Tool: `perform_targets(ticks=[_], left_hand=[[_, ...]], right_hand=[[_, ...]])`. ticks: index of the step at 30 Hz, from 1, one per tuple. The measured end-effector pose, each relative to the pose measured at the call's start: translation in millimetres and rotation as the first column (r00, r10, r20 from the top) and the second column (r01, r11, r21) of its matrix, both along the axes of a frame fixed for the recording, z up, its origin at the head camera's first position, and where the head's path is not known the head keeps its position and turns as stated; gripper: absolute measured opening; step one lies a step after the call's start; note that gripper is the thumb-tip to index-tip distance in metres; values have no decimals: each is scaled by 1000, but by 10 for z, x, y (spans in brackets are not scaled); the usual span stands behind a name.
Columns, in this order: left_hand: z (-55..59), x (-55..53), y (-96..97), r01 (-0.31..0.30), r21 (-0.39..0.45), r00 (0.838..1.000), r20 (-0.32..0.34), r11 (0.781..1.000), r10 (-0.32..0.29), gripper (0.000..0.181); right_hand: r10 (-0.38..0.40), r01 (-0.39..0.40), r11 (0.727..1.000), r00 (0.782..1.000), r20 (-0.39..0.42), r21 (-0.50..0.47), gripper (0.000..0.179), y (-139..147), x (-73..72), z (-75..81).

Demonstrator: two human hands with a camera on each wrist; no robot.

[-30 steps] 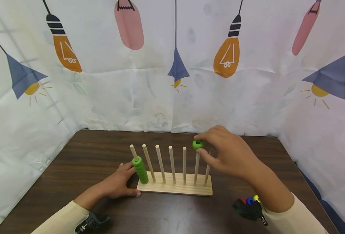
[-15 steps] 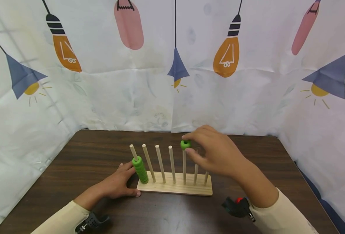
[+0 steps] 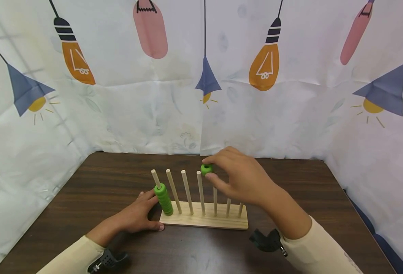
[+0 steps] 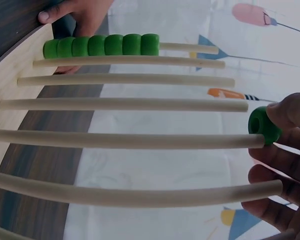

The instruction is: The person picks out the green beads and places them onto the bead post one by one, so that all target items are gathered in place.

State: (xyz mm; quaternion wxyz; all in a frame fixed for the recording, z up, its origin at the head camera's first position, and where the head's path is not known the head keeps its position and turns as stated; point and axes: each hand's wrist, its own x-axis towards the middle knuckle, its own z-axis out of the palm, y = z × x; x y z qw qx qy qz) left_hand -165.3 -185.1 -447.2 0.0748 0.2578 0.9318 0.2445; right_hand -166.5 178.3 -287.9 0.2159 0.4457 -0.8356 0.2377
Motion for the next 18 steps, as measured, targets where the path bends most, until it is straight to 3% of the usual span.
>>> perform_targets(ticks=[4,8,18], left_hand=[[-5,1,4,-4,17,1000,-2,1000,4,88],[76,17,35,-20,-30,999,34,999,21,89],[99,18,40,-19,-55,999,39,998,21,88]], right_hand=[[-11,11,1000,1000,1,14,32,-44,-10,1],[-14,14,1000,1000,0,16,32,-83,-10,11],[-3,3,1000,1000,-13,23,31,-220,-12,62]])
